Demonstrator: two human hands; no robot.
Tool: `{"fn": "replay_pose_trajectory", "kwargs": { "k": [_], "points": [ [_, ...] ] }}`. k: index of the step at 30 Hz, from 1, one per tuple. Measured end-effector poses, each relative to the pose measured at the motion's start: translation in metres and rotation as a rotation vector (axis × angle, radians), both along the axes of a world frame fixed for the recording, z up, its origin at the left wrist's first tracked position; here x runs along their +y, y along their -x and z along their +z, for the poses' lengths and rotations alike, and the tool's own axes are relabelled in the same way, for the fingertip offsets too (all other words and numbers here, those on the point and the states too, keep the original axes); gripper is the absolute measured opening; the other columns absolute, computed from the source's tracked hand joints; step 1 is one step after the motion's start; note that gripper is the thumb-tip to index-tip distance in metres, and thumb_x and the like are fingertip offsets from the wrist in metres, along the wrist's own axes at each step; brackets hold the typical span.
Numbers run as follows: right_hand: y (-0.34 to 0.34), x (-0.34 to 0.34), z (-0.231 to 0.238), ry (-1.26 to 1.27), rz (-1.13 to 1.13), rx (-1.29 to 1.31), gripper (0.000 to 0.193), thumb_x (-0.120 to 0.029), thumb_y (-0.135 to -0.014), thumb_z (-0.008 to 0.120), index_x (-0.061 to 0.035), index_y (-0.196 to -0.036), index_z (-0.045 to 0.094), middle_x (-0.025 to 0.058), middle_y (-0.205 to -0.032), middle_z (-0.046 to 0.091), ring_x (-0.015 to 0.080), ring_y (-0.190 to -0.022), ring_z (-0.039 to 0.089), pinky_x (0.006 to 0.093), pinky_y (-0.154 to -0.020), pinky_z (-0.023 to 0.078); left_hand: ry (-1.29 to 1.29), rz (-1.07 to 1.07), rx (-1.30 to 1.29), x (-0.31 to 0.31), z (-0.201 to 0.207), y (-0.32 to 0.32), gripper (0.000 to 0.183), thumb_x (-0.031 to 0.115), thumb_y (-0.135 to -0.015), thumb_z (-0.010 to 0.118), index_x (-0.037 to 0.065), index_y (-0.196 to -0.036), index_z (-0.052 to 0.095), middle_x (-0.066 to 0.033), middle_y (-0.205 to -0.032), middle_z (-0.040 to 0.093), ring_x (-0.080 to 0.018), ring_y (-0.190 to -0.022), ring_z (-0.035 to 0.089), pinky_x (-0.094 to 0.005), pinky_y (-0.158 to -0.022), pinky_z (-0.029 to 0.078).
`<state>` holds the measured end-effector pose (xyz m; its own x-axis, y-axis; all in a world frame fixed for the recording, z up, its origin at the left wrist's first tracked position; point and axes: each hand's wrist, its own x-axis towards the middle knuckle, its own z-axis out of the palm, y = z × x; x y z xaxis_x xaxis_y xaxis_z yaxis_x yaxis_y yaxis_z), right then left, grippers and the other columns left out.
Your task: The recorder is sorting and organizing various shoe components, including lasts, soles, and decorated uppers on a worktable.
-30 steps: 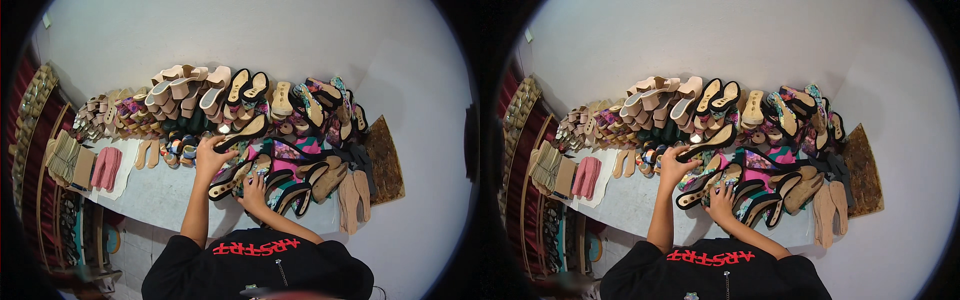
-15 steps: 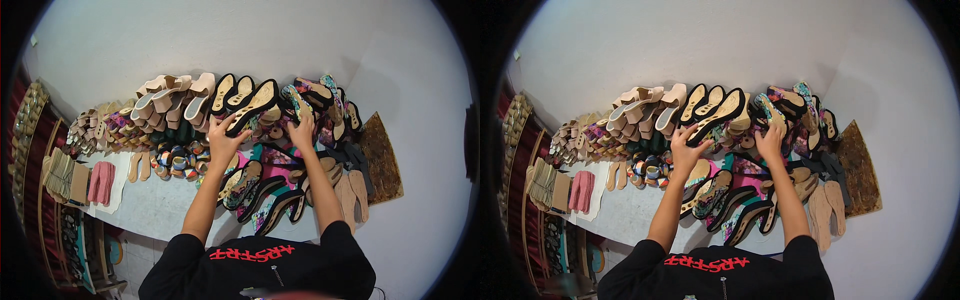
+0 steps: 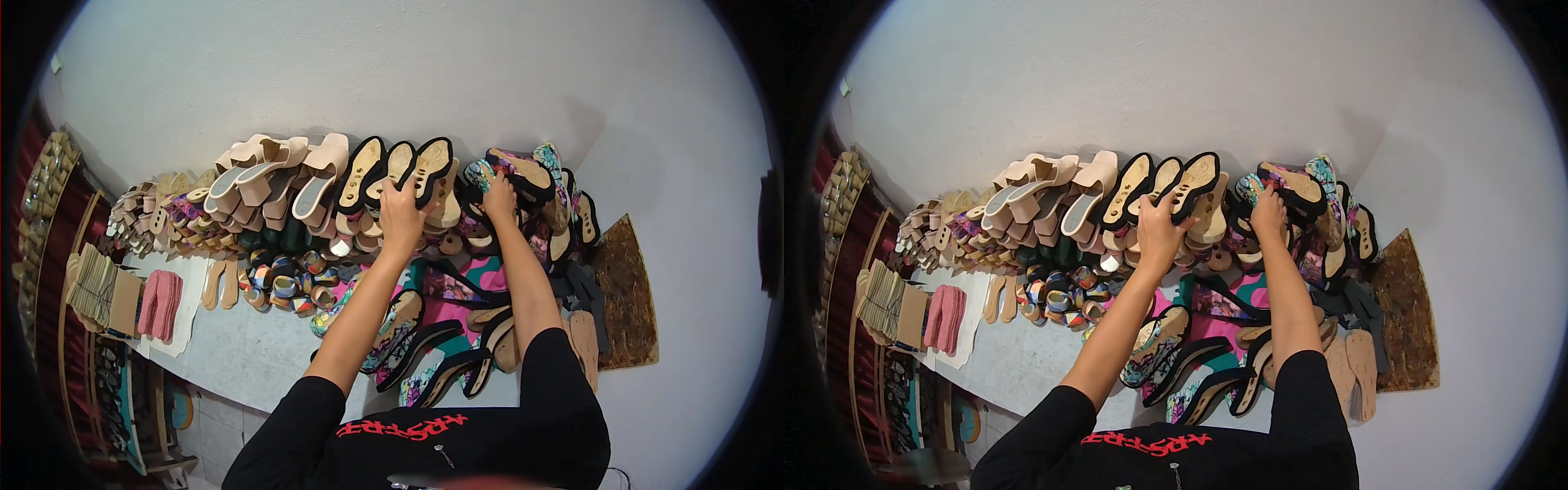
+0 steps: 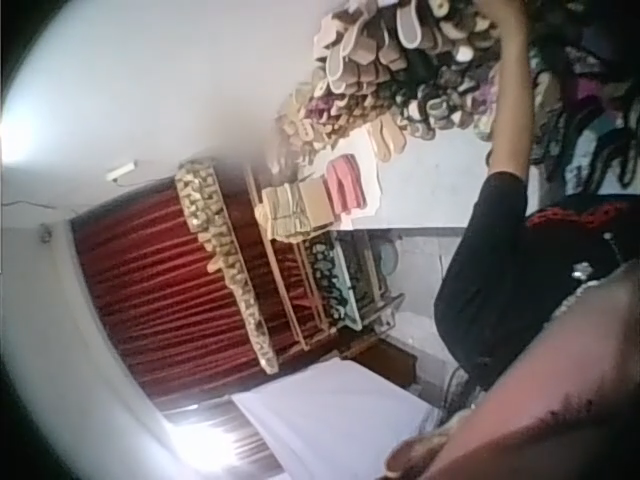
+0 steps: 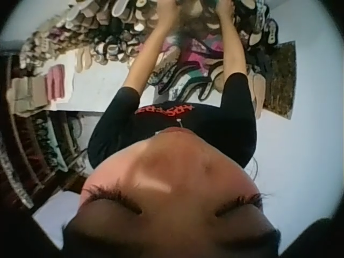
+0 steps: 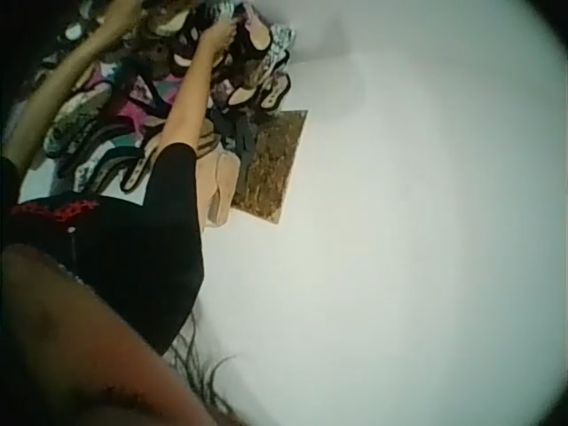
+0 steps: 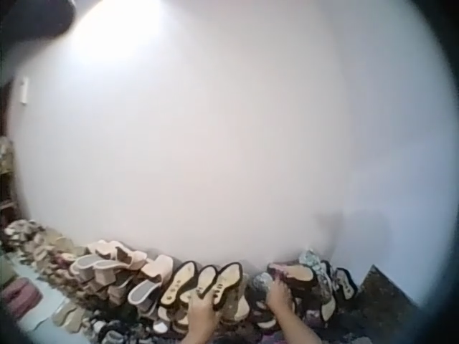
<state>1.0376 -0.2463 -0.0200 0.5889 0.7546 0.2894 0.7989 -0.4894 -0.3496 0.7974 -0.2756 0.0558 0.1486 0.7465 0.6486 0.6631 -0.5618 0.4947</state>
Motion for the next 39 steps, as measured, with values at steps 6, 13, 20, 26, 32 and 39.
{"fn": "replay_pose_trajectory", "kwargs": {
  "k": [6,13,20,26,32,39],
  "points": [
    [-0.006,-0.01,0.016,-0.214,0.168,0.048,0.048,-0.014,-0.077,0.06,-0.0053,-0.119,0.041,0.0117,-0.106,0.053,0.0328,-0.105,0.049,0.0459,-0.079,0.044,0.022,0.028,0.056,0.002,-0.002,-0.018,0.054,0.025,-0.058,0.079,0.005,-0.103,0.057,-0.0164,-0.105,0.044,-0.0339,-0.087,0.052,-0.0396,-0.067,0.046],
    [-0.001,-0.016,0.019,0.075,0.256,0.114,0.065,-0.026,-0.072,0.067,-0.0037,-0.124,0.035,0.0202,-0.121,0.04,0.0375,-0.113,0.041,0.0467,-0.09,0.04,0.122,0.076,0.162,-0.006,0.016,-0.024,0.046,0.02,-0.06,0.079,0.004,-0.097,0.057,-0.017,-0.108,0.043,-0.0341,-0.085,0.055,-0.0393,-0.066,0.049],
    [0.0,-0.008,0.008,0.164,0.173,0.1,0.072,-0.026,-0.069,0.071,-0.0034,-0.124,0.031,0.0219,-0.12,0.042,0.038,-0.113,0.042,0.0453,-0.093,0.037,0.104,0.09,0.156,-0.004,0.014,-0.023,0.044,0.021,-0.062,0.078,-0.001,-0.092,0.055,-0.0172,-0.1,0.044,-0.0342,-0.074,0.058,-0.0389,-0.06,0.049],
    [-0.002,-0.004,0.002,0.17,0.117,0.029,0.067,-0.02,-0.067,0.071,-0.0052,-0.12,0.034,0.0215,-0.112,0.049,0.0379,-0.104,0.05,0.0443,-0.086,0.043,0.045,0.02,0.28,0.005,0.008,-0.038,0.047,0.027,-0.058,0.079,-0.002,-0.084,0.053,-0.0143,-0.094,0.046,-0.0314,-0.071,0.058,-0.0364,-0.058,0.049],
    [0.002,-0.018,0.016,0.044,0.135,0.039,0.071,-0.016,-0.062,0.071,-0.0075,-0.122,0.035,0.0216,-0.108,0.05,0.0388,-0.1,0.052,0.0427,-0.082,0.046,0.135,0.016,0.354,0.006,0.017,-0.041,0.05,0.031,-0.057,0.079,0.003,-0.09,0.054,-0.0127,-0.103,0.048,-0.0302,-0.081,0.057,-0.0372,-0.063,0.049],
    [0.004,-0.039,0.049,-0.088,0.196,0.093,0.089,-0.018,-0.052,0.077,-0.0056,-0.128,0.031,0.0219,-0.121,0.04,0.0383,-0.107,0.048,0.0425,-0.087,0.044,0.151,-0.085,0.465,0.004,0.019,-0.012,0.06,0.028,-0.057,0.077,0.011,-0.109,0.052,-0.0072,-0.112,0.049,-0.0294,-0.104,0.044,-0.0443,-0.081,0.041]
  ]
}}
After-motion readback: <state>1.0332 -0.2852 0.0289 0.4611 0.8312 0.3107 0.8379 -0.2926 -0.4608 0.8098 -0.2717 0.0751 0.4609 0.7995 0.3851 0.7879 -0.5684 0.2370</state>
